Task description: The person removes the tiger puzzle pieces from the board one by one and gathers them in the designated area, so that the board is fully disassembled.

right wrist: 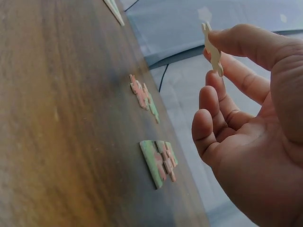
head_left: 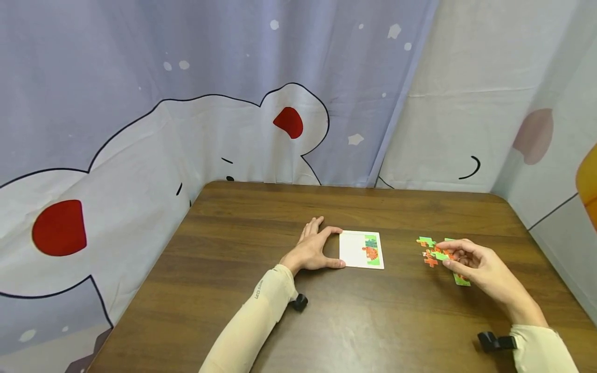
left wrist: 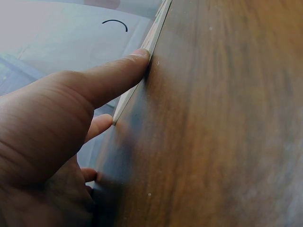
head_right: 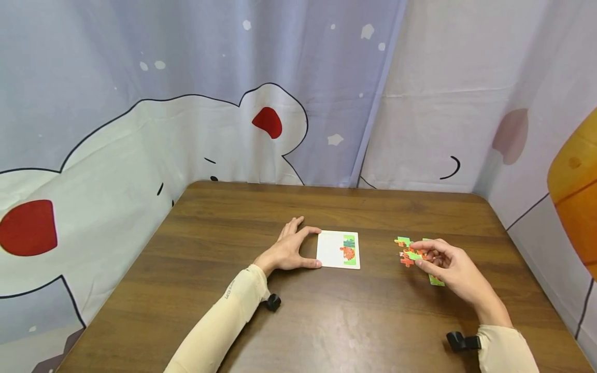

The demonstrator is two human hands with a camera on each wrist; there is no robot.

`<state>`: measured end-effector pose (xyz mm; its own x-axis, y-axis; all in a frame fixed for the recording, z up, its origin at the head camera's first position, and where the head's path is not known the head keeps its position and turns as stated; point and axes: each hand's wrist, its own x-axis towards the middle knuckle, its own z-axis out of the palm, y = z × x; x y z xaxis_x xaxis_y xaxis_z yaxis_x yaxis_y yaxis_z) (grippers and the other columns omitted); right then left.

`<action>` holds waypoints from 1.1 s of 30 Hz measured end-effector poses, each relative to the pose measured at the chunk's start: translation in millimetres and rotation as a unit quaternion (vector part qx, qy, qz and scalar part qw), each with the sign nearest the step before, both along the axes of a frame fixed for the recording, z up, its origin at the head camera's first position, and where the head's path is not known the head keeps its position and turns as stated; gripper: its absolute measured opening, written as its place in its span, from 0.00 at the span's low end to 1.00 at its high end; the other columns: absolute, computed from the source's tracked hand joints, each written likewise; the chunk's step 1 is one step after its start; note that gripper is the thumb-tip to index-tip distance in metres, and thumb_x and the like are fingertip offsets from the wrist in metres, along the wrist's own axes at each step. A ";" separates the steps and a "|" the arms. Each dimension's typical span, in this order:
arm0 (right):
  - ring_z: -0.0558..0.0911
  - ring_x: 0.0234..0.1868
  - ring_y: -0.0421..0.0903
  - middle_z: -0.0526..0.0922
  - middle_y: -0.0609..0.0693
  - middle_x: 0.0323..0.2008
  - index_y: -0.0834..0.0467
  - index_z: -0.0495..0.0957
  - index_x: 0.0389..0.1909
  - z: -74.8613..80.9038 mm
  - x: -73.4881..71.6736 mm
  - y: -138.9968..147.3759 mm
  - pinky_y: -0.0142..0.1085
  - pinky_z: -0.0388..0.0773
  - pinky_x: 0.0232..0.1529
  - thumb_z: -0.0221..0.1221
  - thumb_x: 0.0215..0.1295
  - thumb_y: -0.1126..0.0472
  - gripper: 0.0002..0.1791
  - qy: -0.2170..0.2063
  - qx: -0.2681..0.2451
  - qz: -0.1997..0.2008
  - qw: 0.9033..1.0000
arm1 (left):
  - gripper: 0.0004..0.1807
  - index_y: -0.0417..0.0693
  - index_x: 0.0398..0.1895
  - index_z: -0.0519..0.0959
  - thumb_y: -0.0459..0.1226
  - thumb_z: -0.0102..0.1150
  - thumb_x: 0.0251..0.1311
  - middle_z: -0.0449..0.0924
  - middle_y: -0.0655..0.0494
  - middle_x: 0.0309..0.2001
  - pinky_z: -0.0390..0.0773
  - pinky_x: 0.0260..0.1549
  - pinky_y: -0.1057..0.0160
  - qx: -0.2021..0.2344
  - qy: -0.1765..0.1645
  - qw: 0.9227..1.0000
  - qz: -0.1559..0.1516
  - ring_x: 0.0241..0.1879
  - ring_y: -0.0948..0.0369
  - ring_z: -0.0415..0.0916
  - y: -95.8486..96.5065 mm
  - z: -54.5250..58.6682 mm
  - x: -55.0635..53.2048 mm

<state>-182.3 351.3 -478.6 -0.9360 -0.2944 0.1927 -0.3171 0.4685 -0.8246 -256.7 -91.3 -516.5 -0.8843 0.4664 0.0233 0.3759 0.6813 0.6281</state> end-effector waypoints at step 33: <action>0.72 0.35 0.43 0.89 0.42 0.43 0.51 0.90 0.56 -20.8 -2.1 -2.6 0.36 0.68 0.33 0.78 0.63 0.70 0.21 0.104 0.120 0.048 0.986 | 0.48 0.66 0.78 0.73 0.59 0.85 0.55 0.44 0.37 0.90 0.37 0.87 0.34 0.004 0.005 1.000 0.007 0.90 0.38 0.34 0.5 -16.8 -9.0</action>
<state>-184.4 348.8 -499.4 -0.8491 -0.4408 0.2911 -0.5201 0.6013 -0.6065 -265.6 -90.8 -533.3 -0.8902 0.4543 0.0355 0.3729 0.6815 0.6297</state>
